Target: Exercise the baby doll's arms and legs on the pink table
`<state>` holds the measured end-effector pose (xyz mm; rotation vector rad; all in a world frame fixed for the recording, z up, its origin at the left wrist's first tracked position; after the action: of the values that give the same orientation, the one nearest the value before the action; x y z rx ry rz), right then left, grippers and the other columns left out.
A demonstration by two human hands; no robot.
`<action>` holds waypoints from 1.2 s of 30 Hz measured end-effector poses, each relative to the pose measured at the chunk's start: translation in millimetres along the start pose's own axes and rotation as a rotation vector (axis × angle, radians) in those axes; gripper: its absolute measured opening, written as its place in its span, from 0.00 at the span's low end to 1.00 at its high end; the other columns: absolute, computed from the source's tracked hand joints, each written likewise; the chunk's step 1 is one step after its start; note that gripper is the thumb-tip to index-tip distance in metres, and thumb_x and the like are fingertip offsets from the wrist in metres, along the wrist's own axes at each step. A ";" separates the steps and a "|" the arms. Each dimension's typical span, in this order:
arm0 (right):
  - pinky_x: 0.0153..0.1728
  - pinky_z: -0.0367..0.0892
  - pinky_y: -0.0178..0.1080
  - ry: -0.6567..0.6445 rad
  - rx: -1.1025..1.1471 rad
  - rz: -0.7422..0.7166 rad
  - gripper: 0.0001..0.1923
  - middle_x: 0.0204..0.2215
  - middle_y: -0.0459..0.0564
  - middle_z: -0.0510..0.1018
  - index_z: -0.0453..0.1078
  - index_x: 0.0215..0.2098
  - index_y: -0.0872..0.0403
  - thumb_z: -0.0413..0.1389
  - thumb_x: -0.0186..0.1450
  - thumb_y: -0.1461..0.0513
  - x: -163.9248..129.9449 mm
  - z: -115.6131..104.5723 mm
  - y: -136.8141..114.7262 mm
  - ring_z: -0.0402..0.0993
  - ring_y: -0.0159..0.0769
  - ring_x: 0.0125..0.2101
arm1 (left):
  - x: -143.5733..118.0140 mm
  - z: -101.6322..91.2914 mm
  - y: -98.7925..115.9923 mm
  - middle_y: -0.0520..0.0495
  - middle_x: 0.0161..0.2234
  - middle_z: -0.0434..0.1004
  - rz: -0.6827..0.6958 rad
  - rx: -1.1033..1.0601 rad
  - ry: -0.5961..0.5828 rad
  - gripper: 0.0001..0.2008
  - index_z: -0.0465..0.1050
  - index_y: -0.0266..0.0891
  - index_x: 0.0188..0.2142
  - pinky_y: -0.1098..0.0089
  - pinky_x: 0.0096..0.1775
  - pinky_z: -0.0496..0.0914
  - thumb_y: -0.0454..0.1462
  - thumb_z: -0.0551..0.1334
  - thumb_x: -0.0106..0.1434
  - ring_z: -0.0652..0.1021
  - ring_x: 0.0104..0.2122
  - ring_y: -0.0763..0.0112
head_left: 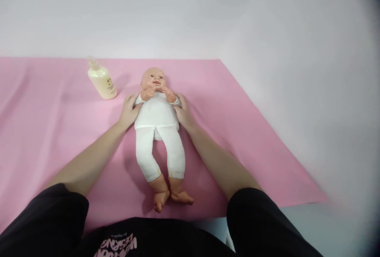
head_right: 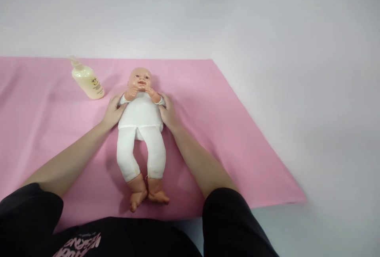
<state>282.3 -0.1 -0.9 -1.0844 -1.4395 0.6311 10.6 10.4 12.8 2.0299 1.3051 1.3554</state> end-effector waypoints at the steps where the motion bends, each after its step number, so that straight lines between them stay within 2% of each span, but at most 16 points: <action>1: 0.68 0.60 0.57 0.001 -0.001 -0.002 0.25 0.56 0.48 0.78 0.71 0.55 0.45 0.54 0.60 0.64 0.0 0.0 0.5 0.70 0.45 0.59 | 0.0 0.0 -0.3 0.40 0.54 0.77 0.003 0.001 0.007 0.22 0.75 0.44 0.60 0.45 0.65 0.64 0.42 0.63 0.67 0.73 0.58 0.51; 6: 0.68 0.59 0.57 0.013 0.017 0.000 0.24 0.57 0.49 0.76 0.68 0.57 0.45 0.55 0.62 0.62 -1.0 -0.1 2.3 0.69 0.46 0.60 | -0.5 -0.4 -2.5 0.40 0.56 0.76 -0.005 -0.045 0.035 0.24 0.72 0.44 0.61 0.46 0.65 0.64 0.46 0.63 0.68 0.73 0.59 0.51; 11: 0.67 0.62 0.56 0.043 0.081 0.070 0.26 0.59 0.51 0.73 0.62 0.61 0.46 0.54 0.64 0.60 -2.5 -1.4 4.8 0.69 0.44 0.60 | -1.5 -2.6 -5.1 0.38 0.63 0.71 -0.087 -0.177 0.076 0.29 0.65 0.44 0.64 0.49 0.68 0.62 0.54 0.60 0.71 0.71 0.64 0.52; 16: 0.66 0.63 0.59 0.132 0.130 0.082 0.26 0.60 0.52 0.70 0.55 0.65 0.44 0.51 0.69 0.56 -0.1 -5.1 14.5 0.68 0.45 0.61 | -1.0 -6.1 -17.8 0.38 0.61 0.72 -0.148 -0.244 0.180 0.29 0.62 0.45 0.63 0.54 0.66 0.65 0.58 0.56 0.72 0.72 0.64 0.56; 21: 0.65 0.62 0.66 0.165 0.119 0.009 0.28 0.67 0.54 0.61 0.49 0.70 0.40 0.47 0.73 0.52 3.0 -13.9 18.1 0.58 0.49 0.70 | -0.4 -7.4 -40.3 0.40 0.63 0.71 -0.225 -0.299 0.317 0.22 0.59 0.47 0.62 0.61 0.64 0.68 0.53 0.52 0.76 0.74 0.63 0.62; 25: 0.68 0.58 0.65 0.258 0.062 0.014 0.37 0.75 0.54 0.47 0.40 0.74 0.43 0.50 0.71 0.52 2.9 -24.9 13.2 0.45 0.51 0.75 | -1.9 -7.0 -44.8 0.39 0.64 0.69 -0.342 -0.391 0.393 0.21 0.57 0.44 0.62 0.62 0.64 0.68 0.50 0.52 0.77 0.73 0.63 0.62; 28: 0.73 0.49 0.62 0.234 0.034 0.039 0.44 0.78 0.50 0.38 0.32 0.76 0.44 0.52 0.70 0.52 3.8 -25.0 10.6 0.38 0.48 0.77 | -1.6 -6.8 -34.0 0.40 0.66 0.67 -0.316 -0.387 0.334 0.26 0.56 0.45 0.65 0.60 0.68 0.63 0.53 0.56 0.74 0.70 0.66 0.59; 30: 0.75 0.42 0.60 0.160 0.015 0.047 0.45 0.78 0.48 0.36 0.29 0.77 0.43 0.51 0.71 0.49 5.0 -20.6 11.9 0.36 0.45 0.77 | -0.3 -5.6 -24.6 0.41 0.69 0.63 -0.260 -0.344 0.241 0.32 0.55 0.46 0.68 0.57 0.73 0.54 0.55 0.59 0.72 0.63 0.71 0.58; 33: 0.75 0.41 0.61 0.094 -0.031 0.087 0.44 0.78 0.51 0.43 0.31 0.78 0.45 0.47 0.73 0.44 5.4 -15.2 19.1 0.40 0.45 0.77 | 1.7 -4.0 -14.6 0.41 0.74 0.55 -0.182 -0.262 0.131 0.39 0.53 0.46 0.72 0.55 0.75 0.40 0.58 0.61 0.68 0.49 0.76 0.56; 34: 0.75 0.43 0.61 0.091 -0.060 0.095 0.43 0.77 0.53 0.48 0.34 0.78 0.47 0.45 0.73 0.42 5.3 -14.6 21.3 0.43 0.46 0.76 | 2.3 -3.9 -13.0 0.41 0.74 0.55 -0.164 -0.239 0.113 0.40 0.54 0.45 0.72 0.55 0.75 0.39 0.58 0.60 0.68 0.48 0.76 0.55; 36: 0.73 0.50 0.60 0.091 -0.125 0.090 0.42 0.74 0.58 0.56 0.39 0.78 0.48 0.42 0.73 0.40 5.0 -14.4 23.2 0.51 0.48 0.74 | 3.5 -4.4 -11.5 0.39 0.73 0.56 -0.139 -0.209 0.102 0.39 0.55 0.45 0.72 0.52 0.74 0.43 0.58 0.60 0.69 0.51 0.75 0.53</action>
<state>302.6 11.3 -16.0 -1.2664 -1.3714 0.5538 1.5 18.4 8.5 1.7207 1.2632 1.4790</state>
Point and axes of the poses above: each hand's wrist, its own x-axis towards the middle knuckle, its own z-axis out of the palm, y = z × x, the point moved 4 cm from there along x, towards the middle knuckle
